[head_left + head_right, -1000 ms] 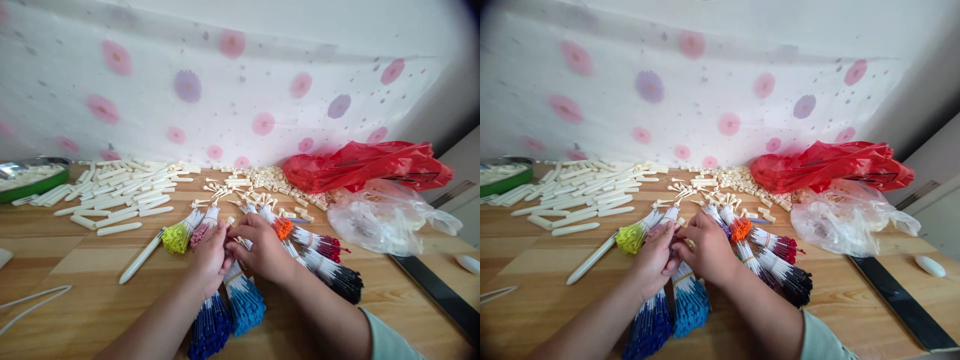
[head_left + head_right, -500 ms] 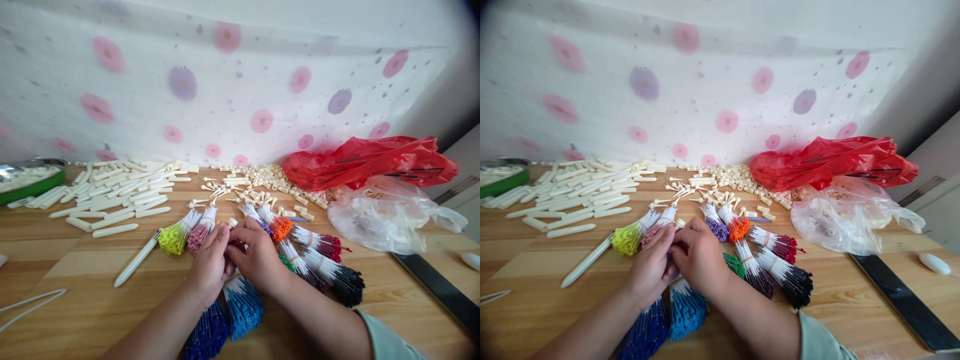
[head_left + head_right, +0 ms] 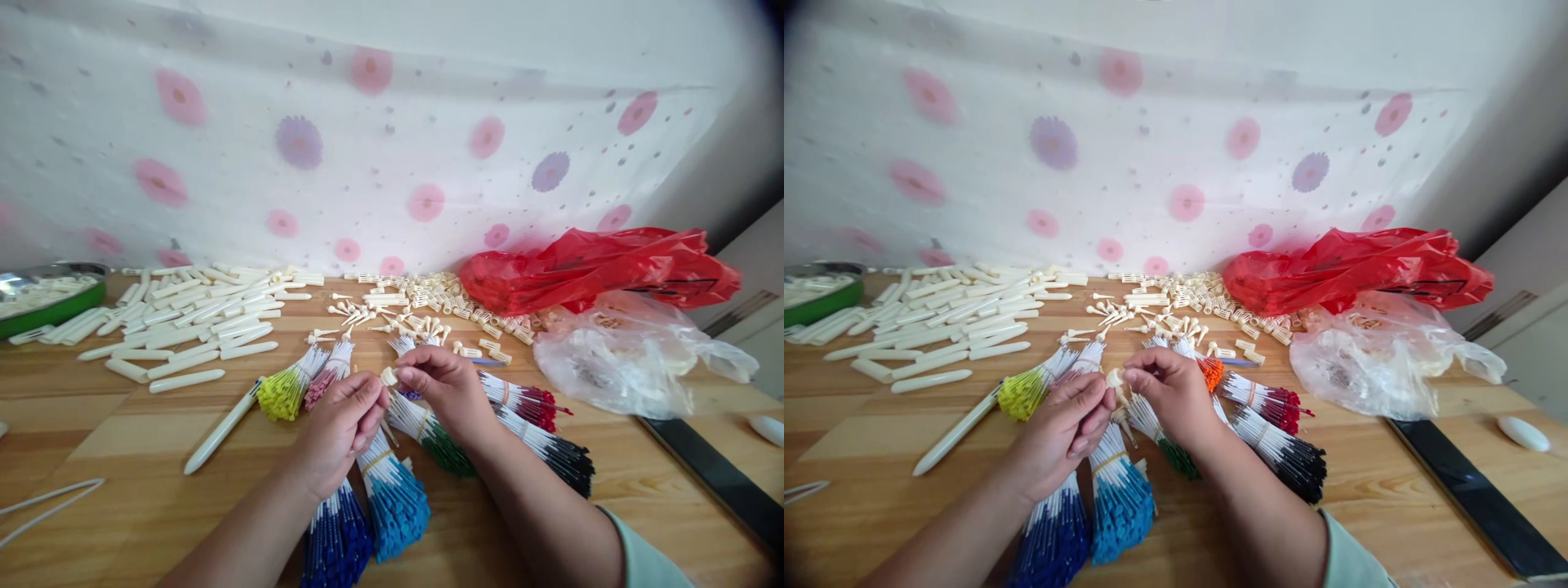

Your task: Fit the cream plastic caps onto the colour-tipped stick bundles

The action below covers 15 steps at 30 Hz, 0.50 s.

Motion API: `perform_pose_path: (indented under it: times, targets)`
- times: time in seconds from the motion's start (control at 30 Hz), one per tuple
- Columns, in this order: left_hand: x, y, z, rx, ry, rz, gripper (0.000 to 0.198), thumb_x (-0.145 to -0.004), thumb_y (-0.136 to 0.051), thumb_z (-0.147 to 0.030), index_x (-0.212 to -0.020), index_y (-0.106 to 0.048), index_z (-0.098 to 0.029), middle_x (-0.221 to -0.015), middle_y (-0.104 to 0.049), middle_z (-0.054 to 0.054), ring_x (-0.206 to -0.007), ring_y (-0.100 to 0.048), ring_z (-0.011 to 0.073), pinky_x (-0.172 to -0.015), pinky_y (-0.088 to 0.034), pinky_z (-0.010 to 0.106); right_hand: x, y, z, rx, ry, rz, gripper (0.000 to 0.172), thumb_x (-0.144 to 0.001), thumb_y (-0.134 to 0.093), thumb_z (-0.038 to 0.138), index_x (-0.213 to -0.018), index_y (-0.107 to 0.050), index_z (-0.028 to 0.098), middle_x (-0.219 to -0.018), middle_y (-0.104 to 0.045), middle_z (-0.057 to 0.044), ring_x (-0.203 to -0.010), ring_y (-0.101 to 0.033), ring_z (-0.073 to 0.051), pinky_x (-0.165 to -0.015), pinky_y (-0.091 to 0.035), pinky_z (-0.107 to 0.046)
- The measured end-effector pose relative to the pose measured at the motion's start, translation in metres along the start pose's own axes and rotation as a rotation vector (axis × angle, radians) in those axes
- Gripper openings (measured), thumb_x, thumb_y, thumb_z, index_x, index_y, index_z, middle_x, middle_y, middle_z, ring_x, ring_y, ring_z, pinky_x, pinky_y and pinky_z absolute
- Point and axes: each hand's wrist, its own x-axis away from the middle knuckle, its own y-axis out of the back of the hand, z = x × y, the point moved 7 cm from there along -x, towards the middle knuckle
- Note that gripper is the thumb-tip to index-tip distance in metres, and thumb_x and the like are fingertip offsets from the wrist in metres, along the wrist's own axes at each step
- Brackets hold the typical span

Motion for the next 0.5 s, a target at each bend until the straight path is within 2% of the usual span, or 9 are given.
perform_pose_path:
  times: [0.1, 0.2, 0.4, 0.5]
  targets:
    - [0.001, 0.000, 0.000, -0.016, 0.008, 0.020, 0.027, -0.083, -0.055, -0.036, -0.068, -0.054, -0.015, -0.045, -0.036, -0.008, -0.035, -0.025, 0.0009, -0.035, -0.014, 0.013, -0.001, -0.002, -0.002, -0.079, -0.035, 0.035, 0.015, -0.070, -0.071, 0.030, -0.077, -0.066, 0.017, -0.071, -0.063, 0.000, -0.064, -0.056, -0.010, -0.062, -0.046, -0.024]
    - [0.001, -0.001, -0.001, -0.037, 0.014, 0.028, 0.028, -0.082, -0.057, -0.037, -0.066, -0.054, -0.015, -0.045, -0.033, -0.008, -0.036, -0.023, 0.0013, -0.034, -0.013, 0.013, 0.000, -0.001, 0.004, -0.039, 0.011, 0.033, 0.016, -0.071, -0.071, 0.031, -0.077, -0.066, 0.017, -0.071, -0.063, 0.000, -0.064, -0.057, -0.011, -0.062, -0.047, -0.024]
    - [0.000, 0.000, -0.001, -0.084, 0.027, 0.029, 0.030, -0.081, -0.057, -0.041, -0.066, -0.052, -0.016, -0.045, -0.031, -0.008, -0.038, -0.020, 0.0025, -0.035, -0.012, 0.014, 0.004, -0.006, 0.026, 0.250, 0.235, 0.110, 0.010, -0.080, -0.063, 0.026, -0.078, -0.064, 0.017, -0.073, -0.063, -0.003, -0.066, -0.056, -0.012, -0.061, -0.045, -0.025]
    - [0.000, 0.001, 0.001, -0.137, 0.012, 0.008, 0.033, -0.079, -0.058, -0.044, -0.064, -0.050, -0.016, -0.046, -0.027, -0.009, -0.040, -0.019, 0.0034, -0.037, -0.011, 0.016, 0.006, -0.009, 0.032, 0.490, 0.329, 0.106, 0.016, -0.085, -0.056, 0.026, -0.072, -0.059, 0.016, -0.068, -0.058, -0.002, -0.065, -0.052, -0.013, -0.061, -0.040, -0.024]
